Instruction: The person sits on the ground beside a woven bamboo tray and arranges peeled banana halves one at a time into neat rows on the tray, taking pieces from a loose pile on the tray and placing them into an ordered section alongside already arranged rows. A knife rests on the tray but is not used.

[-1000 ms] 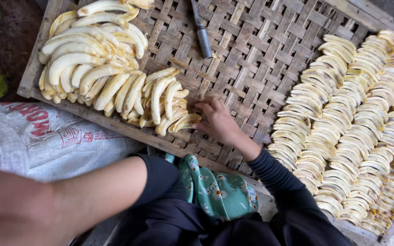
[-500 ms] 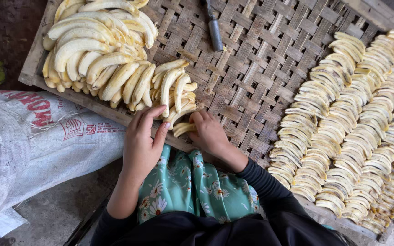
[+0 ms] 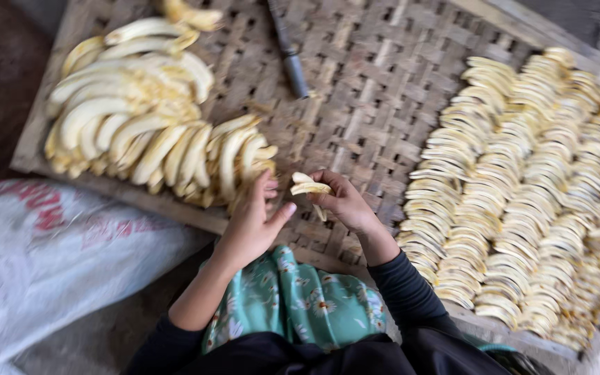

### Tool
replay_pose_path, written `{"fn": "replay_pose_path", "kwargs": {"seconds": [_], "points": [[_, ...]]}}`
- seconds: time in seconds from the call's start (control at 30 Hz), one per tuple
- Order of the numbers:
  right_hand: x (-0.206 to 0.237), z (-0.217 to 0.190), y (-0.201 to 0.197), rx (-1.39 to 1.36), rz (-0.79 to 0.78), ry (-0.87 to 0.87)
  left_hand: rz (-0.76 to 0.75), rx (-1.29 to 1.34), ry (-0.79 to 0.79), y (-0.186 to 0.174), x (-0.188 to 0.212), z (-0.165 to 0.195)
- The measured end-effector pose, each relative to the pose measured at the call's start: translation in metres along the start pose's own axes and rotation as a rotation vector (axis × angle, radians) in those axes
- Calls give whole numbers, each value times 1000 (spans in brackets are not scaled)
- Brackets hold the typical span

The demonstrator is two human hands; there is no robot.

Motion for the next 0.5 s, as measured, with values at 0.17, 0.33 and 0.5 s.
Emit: {"fn": "replay_pose_path", "kwargs": {"seconds": [0.17, 0.33, 0.5], "points": [[16, -44, -27, 124, 46, -391, -559, 808, -462, 127, -46, -23], [17, -81, -83, 273, 253, -547, -409, 982, -324, 166, -104, 1], [3, -151, -209, 341, 359, -631, -298, 876, -521, 192, -155, 34]]}}
Point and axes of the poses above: each hand's wrist, its own x-axis away from the middle knuckle, its own y-axis out of the palm, z = x × y, the point moved 6 cm from there along -x, towards the middle knuckle, and after that the axes turned 13 degrees about -x, right-handed, at the moved point
